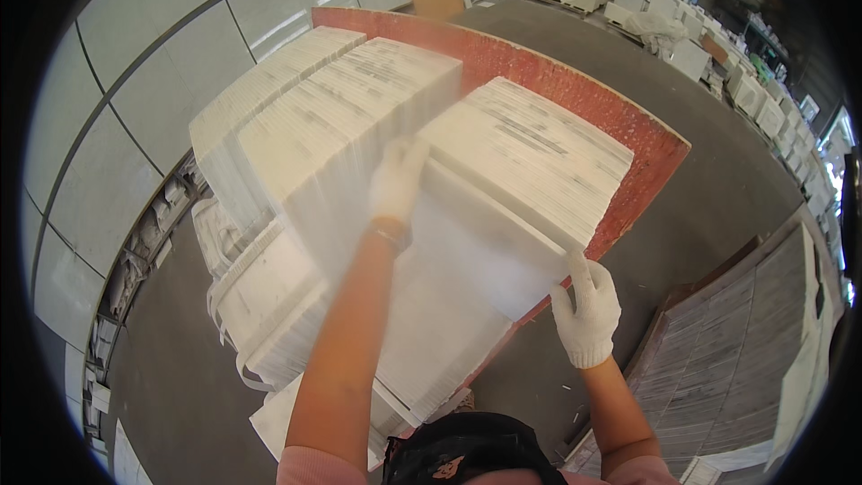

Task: The person picks up white square tiles from a stack and places them one by one onto the floor in a grid pattern. The person wears gloves and handles the tiles with both hands, aligning them with previously placed tiles.

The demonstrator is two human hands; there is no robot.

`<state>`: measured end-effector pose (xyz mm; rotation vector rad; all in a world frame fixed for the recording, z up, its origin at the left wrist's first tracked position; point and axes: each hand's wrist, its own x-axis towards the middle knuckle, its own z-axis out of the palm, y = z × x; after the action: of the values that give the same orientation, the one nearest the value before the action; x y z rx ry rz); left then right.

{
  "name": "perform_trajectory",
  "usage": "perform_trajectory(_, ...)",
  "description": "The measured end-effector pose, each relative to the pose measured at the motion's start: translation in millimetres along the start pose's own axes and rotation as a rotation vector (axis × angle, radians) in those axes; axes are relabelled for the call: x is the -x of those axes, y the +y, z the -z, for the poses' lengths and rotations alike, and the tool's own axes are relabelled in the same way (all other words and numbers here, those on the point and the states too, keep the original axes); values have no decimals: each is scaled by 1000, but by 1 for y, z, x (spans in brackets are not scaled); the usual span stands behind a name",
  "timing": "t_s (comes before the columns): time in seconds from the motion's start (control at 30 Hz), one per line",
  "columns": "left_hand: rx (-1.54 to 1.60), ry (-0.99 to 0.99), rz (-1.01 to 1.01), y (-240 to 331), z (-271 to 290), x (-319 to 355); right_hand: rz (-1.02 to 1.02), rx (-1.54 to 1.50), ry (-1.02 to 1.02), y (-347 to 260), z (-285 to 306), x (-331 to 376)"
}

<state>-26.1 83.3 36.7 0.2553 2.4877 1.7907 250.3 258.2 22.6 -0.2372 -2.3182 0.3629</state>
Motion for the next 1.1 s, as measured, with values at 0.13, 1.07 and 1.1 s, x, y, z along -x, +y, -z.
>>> perform_trajectory(0.13, 174, -71, -155, -39, 19, -7, -128, -185, -91, -3, -2, 21)
perform_trajectory(1.07, 115, -79, 25, -153, 205, 238, -986, -1488, -660, -74, -22, 104)
perform_trajectory(1.1, 203, -75, 100, -159, 214, 255, -986, -1502, -683, -81, -23, 110)
